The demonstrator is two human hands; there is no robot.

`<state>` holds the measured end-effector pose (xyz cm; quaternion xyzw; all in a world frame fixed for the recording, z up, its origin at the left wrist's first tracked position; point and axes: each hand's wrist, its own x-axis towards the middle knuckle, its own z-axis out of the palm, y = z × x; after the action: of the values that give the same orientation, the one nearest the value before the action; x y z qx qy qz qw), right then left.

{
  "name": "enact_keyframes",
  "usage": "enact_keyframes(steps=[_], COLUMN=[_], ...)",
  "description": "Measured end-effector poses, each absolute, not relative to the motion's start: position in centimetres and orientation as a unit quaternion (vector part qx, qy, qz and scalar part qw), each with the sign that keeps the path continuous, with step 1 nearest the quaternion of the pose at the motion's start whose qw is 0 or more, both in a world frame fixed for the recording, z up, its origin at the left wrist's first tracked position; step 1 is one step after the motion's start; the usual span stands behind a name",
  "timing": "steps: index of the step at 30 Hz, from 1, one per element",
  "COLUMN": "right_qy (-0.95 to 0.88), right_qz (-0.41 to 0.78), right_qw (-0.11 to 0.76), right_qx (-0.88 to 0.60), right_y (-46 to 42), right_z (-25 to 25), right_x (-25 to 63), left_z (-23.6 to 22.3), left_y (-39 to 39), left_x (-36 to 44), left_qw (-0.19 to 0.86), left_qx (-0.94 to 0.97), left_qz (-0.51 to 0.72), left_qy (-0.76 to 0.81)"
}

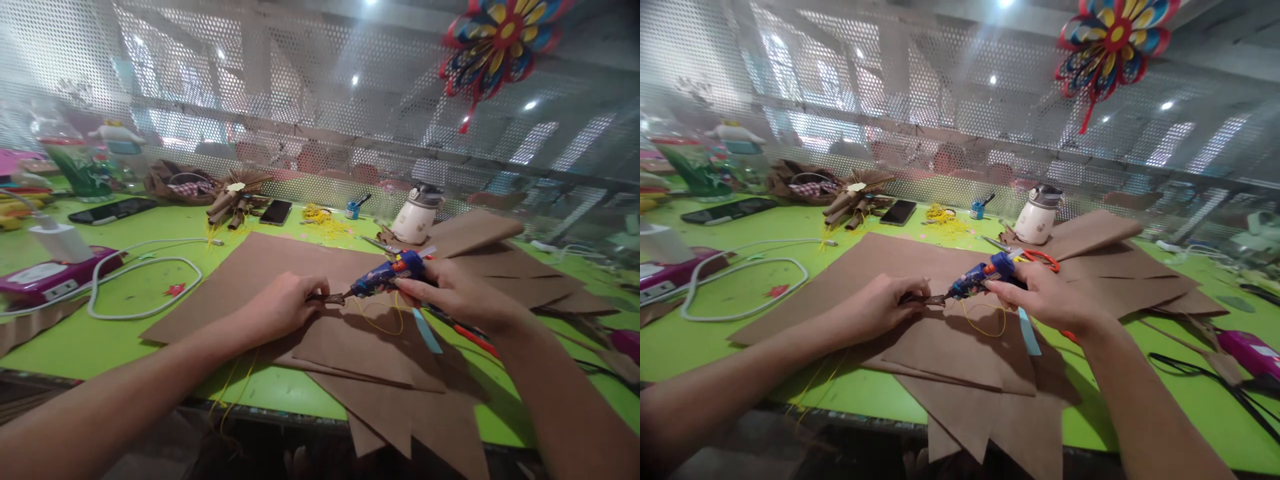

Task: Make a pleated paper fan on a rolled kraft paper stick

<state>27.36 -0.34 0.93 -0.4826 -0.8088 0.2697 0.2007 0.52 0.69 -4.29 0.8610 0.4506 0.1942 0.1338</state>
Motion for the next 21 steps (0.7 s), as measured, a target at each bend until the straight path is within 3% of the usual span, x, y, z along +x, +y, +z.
enact_keyframes(steps=[21], right_qy=[-0.820], right_qz=[0.246], right_qw=[0.228], right_qx=[-0.463], right_y=[-0.7], right_z=[1.0], right_x=[26.7], left_z=[-4.5], left_y=[0.8], left_x=[0.4], left_qw=[0.133], left_qx=[0.865], left_qz=[0.191], left_qy=[0.444])
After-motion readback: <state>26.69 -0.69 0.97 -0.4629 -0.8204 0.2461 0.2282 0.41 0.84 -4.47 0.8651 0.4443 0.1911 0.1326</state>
